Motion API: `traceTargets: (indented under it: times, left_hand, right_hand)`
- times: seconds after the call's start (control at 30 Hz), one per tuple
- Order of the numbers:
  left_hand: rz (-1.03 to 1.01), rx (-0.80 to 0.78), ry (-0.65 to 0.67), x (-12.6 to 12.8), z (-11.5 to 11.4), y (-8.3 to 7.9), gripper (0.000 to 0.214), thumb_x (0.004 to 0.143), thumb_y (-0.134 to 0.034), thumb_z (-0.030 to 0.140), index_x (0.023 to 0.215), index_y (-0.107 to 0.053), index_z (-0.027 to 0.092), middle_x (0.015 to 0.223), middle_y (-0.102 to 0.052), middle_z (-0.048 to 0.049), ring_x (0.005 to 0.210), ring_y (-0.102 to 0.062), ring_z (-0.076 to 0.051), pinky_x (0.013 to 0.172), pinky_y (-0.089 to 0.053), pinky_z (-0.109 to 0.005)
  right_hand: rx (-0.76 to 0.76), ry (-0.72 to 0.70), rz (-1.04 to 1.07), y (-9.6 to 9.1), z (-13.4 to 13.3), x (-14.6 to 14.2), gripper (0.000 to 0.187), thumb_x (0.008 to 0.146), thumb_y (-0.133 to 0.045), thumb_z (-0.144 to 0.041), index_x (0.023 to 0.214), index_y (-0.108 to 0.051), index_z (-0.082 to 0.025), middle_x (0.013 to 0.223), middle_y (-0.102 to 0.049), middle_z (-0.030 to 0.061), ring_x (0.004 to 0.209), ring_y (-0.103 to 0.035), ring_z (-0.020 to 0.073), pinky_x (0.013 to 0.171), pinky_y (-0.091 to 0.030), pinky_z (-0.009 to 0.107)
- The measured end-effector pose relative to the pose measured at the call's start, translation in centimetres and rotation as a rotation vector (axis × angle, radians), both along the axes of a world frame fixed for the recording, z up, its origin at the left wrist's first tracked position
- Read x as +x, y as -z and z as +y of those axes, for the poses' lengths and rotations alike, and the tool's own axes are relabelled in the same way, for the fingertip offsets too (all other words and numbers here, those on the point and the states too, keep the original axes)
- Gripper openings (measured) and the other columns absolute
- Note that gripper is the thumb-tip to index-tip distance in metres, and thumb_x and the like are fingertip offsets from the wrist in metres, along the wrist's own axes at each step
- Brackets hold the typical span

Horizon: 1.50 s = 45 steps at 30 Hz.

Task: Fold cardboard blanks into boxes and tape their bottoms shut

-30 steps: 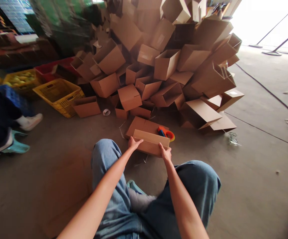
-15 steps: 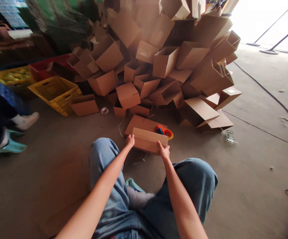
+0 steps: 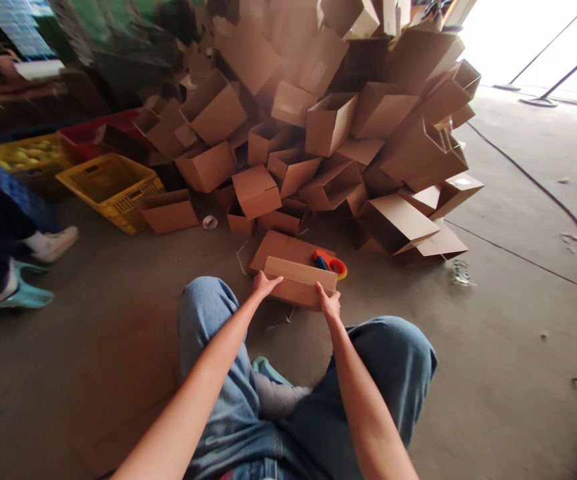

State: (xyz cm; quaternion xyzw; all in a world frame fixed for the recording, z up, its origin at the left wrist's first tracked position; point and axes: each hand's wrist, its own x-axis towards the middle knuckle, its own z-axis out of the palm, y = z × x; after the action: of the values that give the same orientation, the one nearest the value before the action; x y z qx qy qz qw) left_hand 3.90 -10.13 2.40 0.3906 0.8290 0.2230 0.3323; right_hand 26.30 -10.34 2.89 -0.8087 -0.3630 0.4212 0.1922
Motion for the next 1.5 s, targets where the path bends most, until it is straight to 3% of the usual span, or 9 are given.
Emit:
traceTargets:
  times: [0.07, 0.17, 0.23, 0.33, 0.67, 1.07, 1.5]
  left_hand:
    - [0.027, -0.010, 0.042, 0.2, -0.1, -0.2, 0.068, 0.083, -0.074, 0.048, 0.137, -0.053, 0.013, 0.140, -0.058, -0.0185, 0.130, -0.055, -0.031, 0.107, -0.046, -0.046]
    - [0.097, -0.009, 0.068, 0.7, -0.3, -0.6, 0.106, 0.070, -0.081, 0.055, 0.151, -0.033, 0.006, 0.156, -0.039, -0.0286, 0.151, -0.029, -0.038, 0.117, -0.033, -0.044]
    - [0.144, 0.010, 0.090, 1.2, -0.5, -0.9, 0.118, 0.067, -0.081, 0.057, 0.155, -0.022, 0.006, 0.162, -0.027, -0.0286, 0.155, -0.014, -0.038, 0.121, -0.025, -0.046]
    - [0.184, 0.038, 0.127, 2.0, -0.8, -1.1, 0.127, 0.064, -0.082, 0.058, 0.157, -0.013, 0.006, 0.164, -0.024, -0.0278, 0.156, -0.012, -0.037, 0.123, -0.020, -0.044]
    - [0.208, 0.010, 0.106, 2.8, -0.8, -0.5, 0.126, 0.068, -0.077, 0.059, 0.157, -0.009, 0.002, 0.157, -0.033, -0.0303, 0.149, -0.030, -0.038, 0.119, -0.027, -0.042]
    - [0.203, -0.006, 0.109, 2.7, -0.7, -0.2, 0.121, 0.070, -0.076, 0.057, 0.157, -0.010, 0.005, 0.158, -0.033, -0.0289, 0.147, -0.034, -0.038, 0.116, -0.034, -0.043]
    - [0.191, -0.021, 0.116, 2.7, -0.8, -0.9, 0.115, 0.074, -0.074, 0.055, 0.157, -0.011, 0.006, 0.158, -0.032, -0.0296, 0.147, -0.034, -0.039, 0.115, -0.034, -0.044]
  right_hand:
    - [0.000, -0.001, 0.000, 0.1, 0.0, 0.0, 0.089, 0.081, -0.059, -0.073, 0.146, -0.040, -0.016, 0.141, -0.059, 0.0231, 0.129, -0.058, 0.0357, 0.108, -0.043, 0.043]
    - [0.003, -0.002, 0.003, 0.1, 0.0, 0.0, 0.088, 0.082, -0.058, -0.072, 0.147, -0.039, -0.016, 0.141, -0.058, 0.0233, 0.129, -0.058, 0.0360, 0.108, -0.043, 0.044]
    - [0.006, -0.004, 0.007, 0.1, 0.0, 0.0, 0.088, 0.082, -0.058, -0.072, 0.147, -0.039, -0.016, 0.141, -0.058, 0.0230, 0.129, -0.058, 0.0359, 0.107, -0.044, 0.044]
    - [0.008, -0.008, 0.012, 0.0, -0.1, 0.0, 0.088, 0.082, -0.058, -0.072, 0.146, -0.040, -0.016, 0.140, -0.059, 0.0224, 0.128, -0.059, 0.0353, 0.107, -0.045, 0.043]
    - [0.004, -0.011, 0.010, -0.1, -0.1, 0.0, 0.091, 0.080, -0.059, -0.074, 0.147, -0.040, -0.015, 0.139, -0.060, 0.0229, 0.128, -0.059, 0.0353, 0.107, -0.045, 0.043]
    - [0.000, -0.009, 0.007, -0.4, -0.2, -0.1, 0.087, 0.082, -0.059, -0.071, 0.147, -0.039, -0.017, 0.139, -0.060, 0.0210, 0.127, -0.060, 0.0341, 0.107, -0.045, 0.042]
    - [0.000, -0.002, 0.010, -0.6, -0.4, -0.2, 0.087, 0.082, -0.059, -0.072, 0.146, -0.041, -0.017, 0.141, -0.059, 0.0208, 0.129, -0.059, 0.0341, 0.108, -0.044, 0.043]
